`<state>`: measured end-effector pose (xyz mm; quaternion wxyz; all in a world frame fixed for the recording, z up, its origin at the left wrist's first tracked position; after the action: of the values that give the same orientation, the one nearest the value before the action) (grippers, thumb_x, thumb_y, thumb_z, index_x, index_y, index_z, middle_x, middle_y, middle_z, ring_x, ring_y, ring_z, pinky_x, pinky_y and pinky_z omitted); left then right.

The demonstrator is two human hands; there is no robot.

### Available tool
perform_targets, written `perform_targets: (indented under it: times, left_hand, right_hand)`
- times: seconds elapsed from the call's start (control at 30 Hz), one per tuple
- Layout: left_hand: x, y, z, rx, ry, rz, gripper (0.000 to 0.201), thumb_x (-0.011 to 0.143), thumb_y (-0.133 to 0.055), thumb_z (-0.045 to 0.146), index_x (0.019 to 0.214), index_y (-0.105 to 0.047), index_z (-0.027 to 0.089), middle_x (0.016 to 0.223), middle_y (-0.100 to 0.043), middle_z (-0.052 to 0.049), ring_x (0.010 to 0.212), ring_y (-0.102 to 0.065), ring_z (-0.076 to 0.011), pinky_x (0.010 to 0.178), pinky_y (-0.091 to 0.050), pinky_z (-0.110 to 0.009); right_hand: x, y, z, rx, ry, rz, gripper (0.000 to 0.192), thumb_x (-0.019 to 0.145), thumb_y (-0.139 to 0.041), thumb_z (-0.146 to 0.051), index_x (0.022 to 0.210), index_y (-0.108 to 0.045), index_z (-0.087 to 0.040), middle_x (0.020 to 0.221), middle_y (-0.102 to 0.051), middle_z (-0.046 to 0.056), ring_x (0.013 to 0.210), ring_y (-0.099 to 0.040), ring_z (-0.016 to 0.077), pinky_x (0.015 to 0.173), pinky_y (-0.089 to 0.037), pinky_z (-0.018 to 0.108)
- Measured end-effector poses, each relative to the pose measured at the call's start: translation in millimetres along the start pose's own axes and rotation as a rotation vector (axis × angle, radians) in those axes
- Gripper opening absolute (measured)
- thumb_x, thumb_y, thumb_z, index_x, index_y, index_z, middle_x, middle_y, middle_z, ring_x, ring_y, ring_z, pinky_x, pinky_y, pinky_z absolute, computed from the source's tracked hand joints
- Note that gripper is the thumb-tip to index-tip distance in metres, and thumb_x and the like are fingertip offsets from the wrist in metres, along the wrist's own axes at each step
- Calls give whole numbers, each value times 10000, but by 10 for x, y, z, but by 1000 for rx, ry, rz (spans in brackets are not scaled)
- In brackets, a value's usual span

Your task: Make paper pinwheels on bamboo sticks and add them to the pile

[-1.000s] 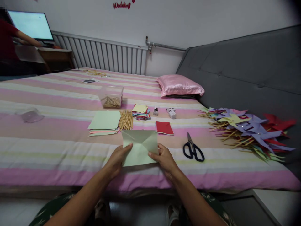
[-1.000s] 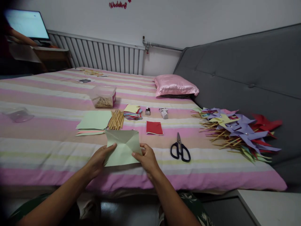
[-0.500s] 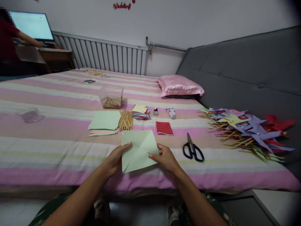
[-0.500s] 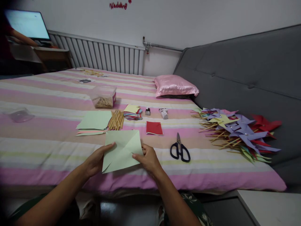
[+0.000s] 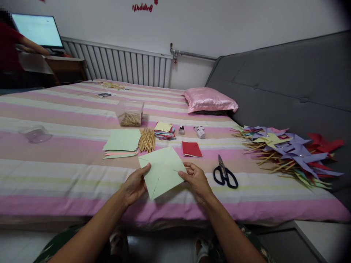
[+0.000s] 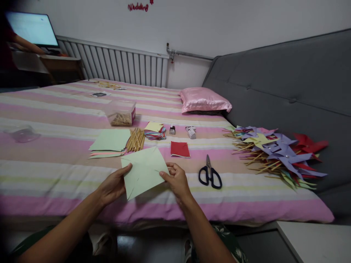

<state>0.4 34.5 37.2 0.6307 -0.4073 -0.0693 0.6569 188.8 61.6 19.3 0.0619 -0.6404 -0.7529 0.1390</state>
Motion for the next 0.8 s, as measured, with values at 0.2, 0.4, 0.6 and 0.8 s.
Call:
perform_targets:
  times: [0.2, 0.4, 0.6, 0.8]
  left_hand:
    - [57, 48, 43, -77, -104, 54, 284, 882, -449, 133, 1137, -537, 42, 832, -726, -119, 728, -696, -196, 692, -579, -284]
    - [79, 71, 96, -152, -188, 101, 263, 891, -434, 128, 1119, -550, 68, 835, -732, -84, 705, -695, -173, 661, -585, -264]
    - [68, 30, -17, -108, -193, 24, 287, 889, -445, 158, 1138, -554, 66, 939, -718, -119, 822, -687, -199, 757, -570, -289]
    - [25, -29, -84, -81, -136, -30, 296, 872, -472, 153, 1143, -560, 74, 917, -720, -115, 804, -688, -197, 753, -565, -272]
  right_hand:
    - [-23, -35, -128, -17, 87, 49, 551, 665, -714, -353, 1141, -482, -202, 800, -677, 27, 683, -631, 148, 544, -442, 212]
    - [-109, -185, -204, -87, 184, -257, 668, 730, -658, -276, 1320, -343, -277, 852, -643, 20, 803, -664, 185, 570, -455, 223]
    - [-156, -252, -122, -415, 305, -326, 464, 729, -596, -111, 1159, -586, -287, 948, -668, 22, 777, -626, 144, 636, -472, 237]
    - [-129, -232, -106, -401, 290, -293, 168, 724, -638, -194, 865, -723, -226, 878, -715, 32, 788, -648, 171, 658, -487, 254]
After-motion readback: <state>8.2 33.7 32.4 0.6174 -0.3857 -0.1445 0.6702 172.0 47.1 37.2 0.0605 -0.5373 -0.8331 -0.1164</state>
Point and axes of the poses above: each hand's wrist, its own x-axis towards the middle knuckle, its own y-axis out of the back of the hand, z = x × y, the point moved 4 cm from there along x, towards the middle knuckle
